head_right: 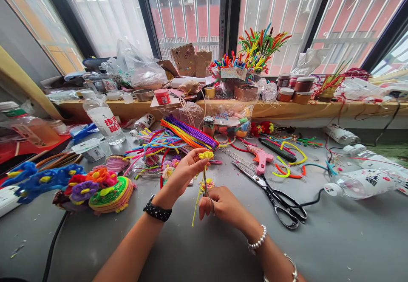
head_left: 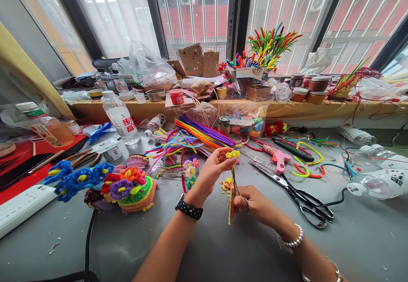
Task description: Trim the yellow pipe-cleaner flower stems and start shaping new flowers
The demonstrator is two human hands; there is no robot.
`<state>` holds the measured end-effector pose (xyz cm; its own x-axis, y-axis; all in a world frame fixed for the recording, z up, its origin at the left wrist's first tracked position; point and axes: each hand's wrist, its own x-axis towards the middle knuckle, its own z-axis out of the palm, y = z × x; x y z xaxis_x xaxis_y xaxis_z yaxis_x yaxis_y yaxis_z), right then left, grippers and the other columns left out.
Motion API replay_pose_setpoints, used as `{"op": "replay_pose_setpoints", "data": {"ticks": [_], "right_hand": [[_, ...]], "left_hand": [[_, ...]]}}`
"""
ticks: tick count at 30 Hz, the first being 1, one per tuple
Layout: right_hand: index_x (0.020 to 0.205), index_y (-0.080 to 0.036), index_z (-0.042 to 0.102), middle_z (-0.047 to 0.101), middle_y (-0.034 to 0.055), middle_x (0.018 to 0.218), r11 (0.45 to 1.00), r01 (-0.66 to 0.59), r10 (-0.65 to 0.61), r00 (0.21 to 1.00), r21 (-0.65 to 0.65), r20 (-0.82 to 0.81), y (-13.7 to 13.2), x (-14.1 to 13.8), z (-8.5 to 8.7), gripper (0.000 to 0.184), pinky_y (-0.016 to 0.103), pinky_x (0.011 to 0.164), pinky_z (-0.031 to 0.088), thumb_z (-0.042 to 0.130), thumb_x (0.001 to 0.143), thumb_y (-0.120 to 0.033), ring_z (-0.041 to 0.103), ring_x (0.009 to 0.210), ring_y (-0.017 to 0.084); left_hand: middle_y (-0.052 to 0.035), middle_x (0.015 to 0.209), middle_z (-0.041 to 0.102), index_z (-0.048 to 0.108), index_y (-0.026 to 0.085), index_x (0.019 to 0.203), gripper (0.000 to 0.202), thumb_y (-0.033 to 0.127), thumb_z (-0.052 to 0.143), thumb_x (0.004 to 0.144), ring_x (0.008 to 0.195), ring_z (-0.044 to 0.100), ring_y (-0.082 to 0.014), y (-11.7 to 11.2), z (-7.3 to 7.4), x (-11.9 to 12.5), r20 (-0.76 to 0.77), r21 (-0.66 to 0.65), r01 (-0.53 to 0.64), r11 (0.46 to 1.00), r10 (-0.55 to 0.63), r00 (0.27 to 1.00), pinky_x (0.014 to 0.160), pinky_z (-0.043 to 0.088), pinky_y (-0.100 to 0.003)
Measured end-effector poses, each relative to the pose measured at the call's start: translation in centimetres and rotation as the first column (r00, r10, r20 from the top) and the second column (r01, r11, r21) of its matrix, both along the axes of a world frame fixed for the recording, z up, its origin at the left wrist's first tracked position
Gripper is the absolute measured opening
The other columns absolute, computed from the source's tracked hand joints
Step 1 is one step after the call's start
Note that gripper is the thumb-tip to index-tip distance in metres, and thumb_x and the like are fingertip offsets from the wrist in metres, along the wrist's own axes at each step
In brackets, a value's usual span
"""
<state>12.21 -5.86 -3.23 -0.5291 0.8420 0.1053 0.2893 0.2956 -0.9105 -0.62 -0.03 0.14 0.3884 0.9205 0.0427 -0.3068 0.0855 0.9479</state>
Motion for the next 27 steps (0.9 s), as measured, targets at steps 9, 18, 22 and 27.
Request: {"op": "replay_pose_setpoints", "data": {"ticks": [9, 18, 22, 27], "right_hand": [[0.058, -0.013, 0.062, 0.052, 0.0016, 0.056, 0.995, 0.085, -0.086, 0.996, 0.061, 0.022, 0.3, 0.3, 0.1, 0.058, 0.021, 0.053, 0.034, 0.03, 0.076, -0.058, 0.047, 0.055, 0.011], [0.058, -0.014, 0.064, 0.051, 0.002, 0.058, 0.962, 0.238, -0.26, 0.946, 0.133, 0.192, 0.9, 1.2, 0.4, 0.059, 0.021, 0.052, 0.033, 0.03, 0.074, -0.06, 0.048, 0.054, 0.011], [0.058, -0.014, 0.064, 0.052, 0.0024, 0.058, 0.956, 0.238, -0.273, 0.937, 0.172, 0.217, 1.0, 1.6, 0.3, 0.062, 0.021, 0.054, 0.034, 0.027, 0.074, -0.062, 0.049, 0.055, 0.012], [0.058, -0.014, 0.062, 0.055, 0.0023, 0.06, 0.961, 0.229, -0.256, 0.948, 0.155, 0.19, 1.0, 1.6, 0.4, 0.061, 0.021, 0.053, 0.034, 0.027, 0.074, -0.061, 0.049, 0.055, 0.011]], "left_hand": [[-0.0019, 0.085, 0.058, 0.049, 0.018, 0.092, 0.031, 0.029, 0.06, 0.066, 0.073, 0.055, -0.011, 0.1, -0.1, 0.1, -0.036, 0.022, -0.036, 0.999, 0.037, 0.999, 0.068, 0.038, -0.023], [0.001, 0.061, 0.053, 0.053, 0.015, 0.067, 0.022, 0.035, 0.061, 0.062, 0.058, 0.048, -0.0089, 0.2, 1.0, -0.8, -0.322, 0.193, 0.046, 0.98, 0.019, 0.947, 0.055, 0.035, -0.021], [-0.0001, 0.058, 0.053, 0.054, 0.013, 0.061, 0.026, 0.039, 0.057, 0.064, 0.054, 0.046, -0.0085, 0.0, 1.2, -1.1, -0.449, 0.144, 0.254, 0.956, -0.165, 0.878, 0.051, 0.034, -0.02], [-0.0018, 0.063, 0.056, 0.055, 0.011, 0.066, 0.031, 0.042, 0.055, 0.064, 0.058, 0.049, -0.0096, -0.1, 0.8, -1.0, -0.506, 0.082, 0.4, 0.913, -0.308, 0.806, 0.052, 0.035, -0.021]]}}
